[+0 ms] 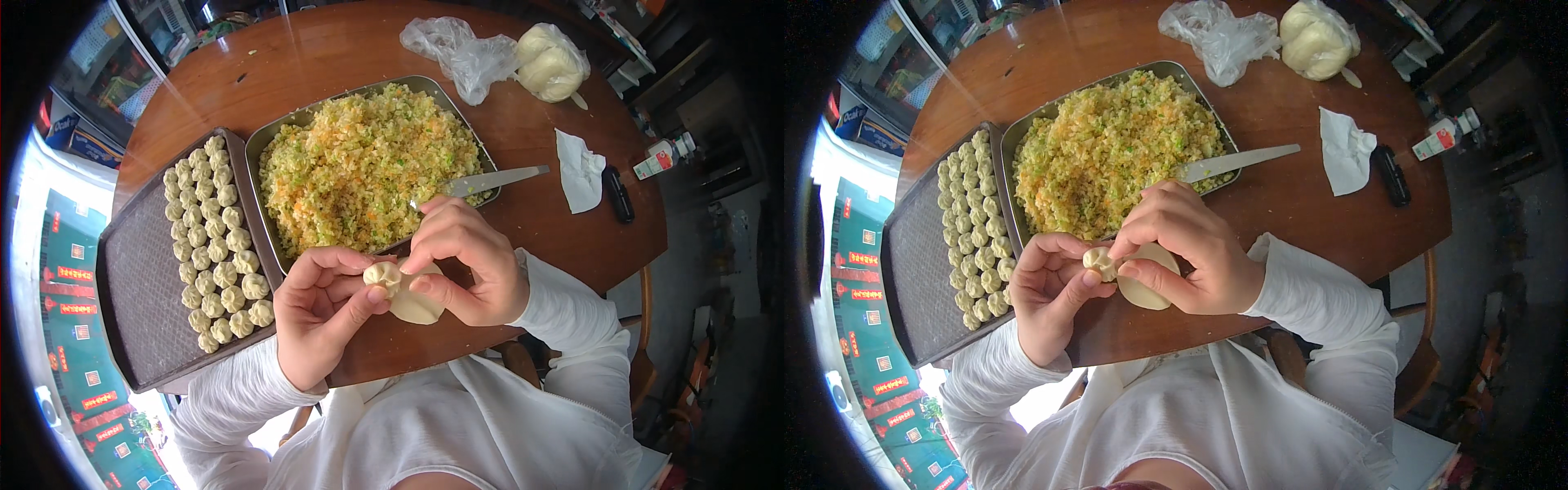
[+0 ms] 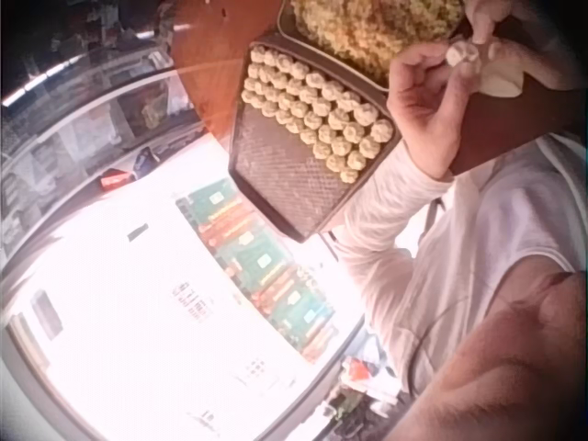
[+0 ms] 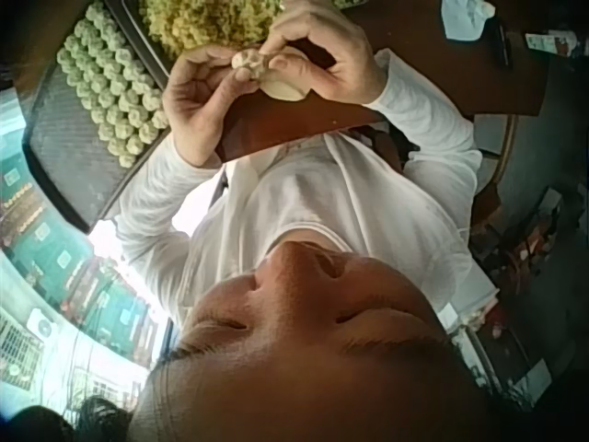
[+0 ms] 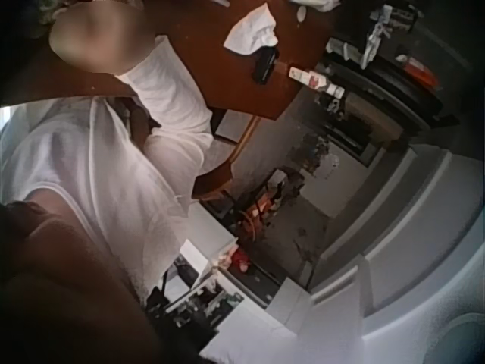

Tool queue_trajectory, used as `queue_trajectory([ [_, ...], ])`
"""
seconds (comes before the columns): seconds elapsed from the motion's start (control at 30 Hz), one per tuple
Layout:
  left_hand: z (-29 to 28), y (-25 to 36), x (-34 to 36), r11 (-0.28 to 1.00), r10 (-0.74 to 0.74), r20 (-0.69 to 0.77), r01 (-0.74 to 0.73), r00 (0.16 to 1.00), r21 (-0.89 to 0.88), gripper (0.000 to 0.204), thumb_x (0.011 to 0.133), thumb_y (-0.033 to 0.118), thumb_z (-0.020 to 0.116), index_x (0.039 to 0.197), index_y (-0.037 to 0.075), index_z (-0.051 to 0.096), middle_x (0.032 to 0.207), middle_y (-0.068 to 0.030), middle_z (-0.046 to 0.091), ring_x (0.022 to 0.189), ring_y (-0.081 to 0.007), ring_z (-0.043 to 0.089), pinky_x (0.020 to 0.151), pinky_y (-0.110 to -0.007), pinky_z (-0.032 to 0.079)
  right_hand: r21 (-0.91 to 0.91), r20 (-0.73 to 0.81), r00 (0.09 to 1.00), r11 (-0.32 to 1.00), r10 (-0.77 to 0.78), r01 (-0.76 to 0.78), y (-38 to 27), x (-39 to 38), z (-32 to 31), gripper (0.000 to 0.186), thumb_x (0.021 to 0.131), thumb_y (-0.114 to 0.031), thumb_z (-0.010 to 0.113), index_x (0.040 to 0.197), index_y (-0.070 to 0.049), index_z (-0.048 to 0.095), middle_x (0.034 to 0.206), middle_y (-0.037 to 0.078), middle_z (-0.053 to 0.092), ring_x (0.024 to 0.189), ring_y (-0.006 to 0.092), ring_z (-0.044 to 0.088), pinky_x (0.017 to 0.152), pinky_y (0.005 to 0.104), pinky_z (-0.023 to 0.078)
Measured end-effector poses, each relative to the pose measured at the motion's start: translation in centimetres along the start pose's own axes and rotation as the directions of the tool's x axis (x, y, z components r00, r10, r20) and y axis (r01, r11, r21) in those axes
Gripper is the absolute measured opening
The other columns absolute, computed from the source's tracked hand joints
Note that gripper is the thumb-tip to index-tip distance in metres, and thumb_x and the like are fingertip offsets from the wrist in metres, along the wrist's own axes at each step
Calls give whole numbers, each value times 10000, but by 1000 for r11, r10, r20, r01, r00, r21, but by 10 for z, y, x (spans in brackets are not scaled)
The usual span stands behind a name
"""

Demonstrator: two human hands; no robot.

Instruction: The person is scooping vegetable filling into dough wrappers and pleating them to form small buns.

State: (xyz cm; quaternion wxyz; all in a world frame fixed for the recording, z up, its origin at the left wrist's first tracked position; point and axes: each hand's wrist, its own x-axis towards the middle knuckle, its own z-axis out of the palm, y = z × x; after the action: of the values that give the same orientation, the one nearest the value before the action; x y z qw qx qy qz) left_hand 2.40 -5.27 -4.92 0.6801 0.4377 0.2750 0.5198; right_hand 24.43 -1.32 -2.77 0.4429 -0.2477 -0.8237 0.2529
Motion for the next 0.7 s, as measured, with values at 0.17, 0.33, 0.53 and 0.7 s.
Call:
queue_trajectory([
  [0.17, 4, 3, 0, 999, -8, 23, 6, 1000, 45, 274, 925, -82, 640, 1188, -68, 563, 1207, -201, 664, 1091, -217, 676, 926, -327, 562, -50, 37, 998, 997, -50, 52, 1, 0, -3, 173, 802, -68, 769, 931, -109, 660, 915, 36, 622, 881, 261, 572, 851, 401, 435],
  [0.33, 2, 2, 0, 996, 6, 52, -10, 999, 86, 326, 910, -99, 648, 1229, -81, 580, 1229, -195, 657, 1125, -218, 661, 956, -329, 558, -83, -24, 999, 996, -28, 26, 2, -2, 1, 178, 788, -75, 784, 920, -122, 675, 908, 33, 614, 871, 260, 568, 846, 402, 435],
  [0.53, 2, 2, 0, 995, -17, 47, 12, 999, 100, 377, 897, -131, 640, 1264, -83, 566, 1255, -184, 646, 1159, -226, 644, 990, -330, 552, -186, -31, 996, 980, -84, 77, 2, -3, 0, 211, 781, -78, 788, 961, -127, 691, 911, 33, 611, 879, 257, 571, 873, 408, 444],
  [0.7, 2, 2, 0, 993, -4, 51, -2, 999, 122, 376, 887, -132, 652, 1252, -80, 576, 1233, -175, 656, 1129, -213, 654, 965, -323, 560, -203, -2, 996, 975, -89, 87, 0, -3, 1, 190, 797, -71, 755, 955, -122, 663, 946, 39, 600, 917, 267, 561, 881, 422, 435],
])
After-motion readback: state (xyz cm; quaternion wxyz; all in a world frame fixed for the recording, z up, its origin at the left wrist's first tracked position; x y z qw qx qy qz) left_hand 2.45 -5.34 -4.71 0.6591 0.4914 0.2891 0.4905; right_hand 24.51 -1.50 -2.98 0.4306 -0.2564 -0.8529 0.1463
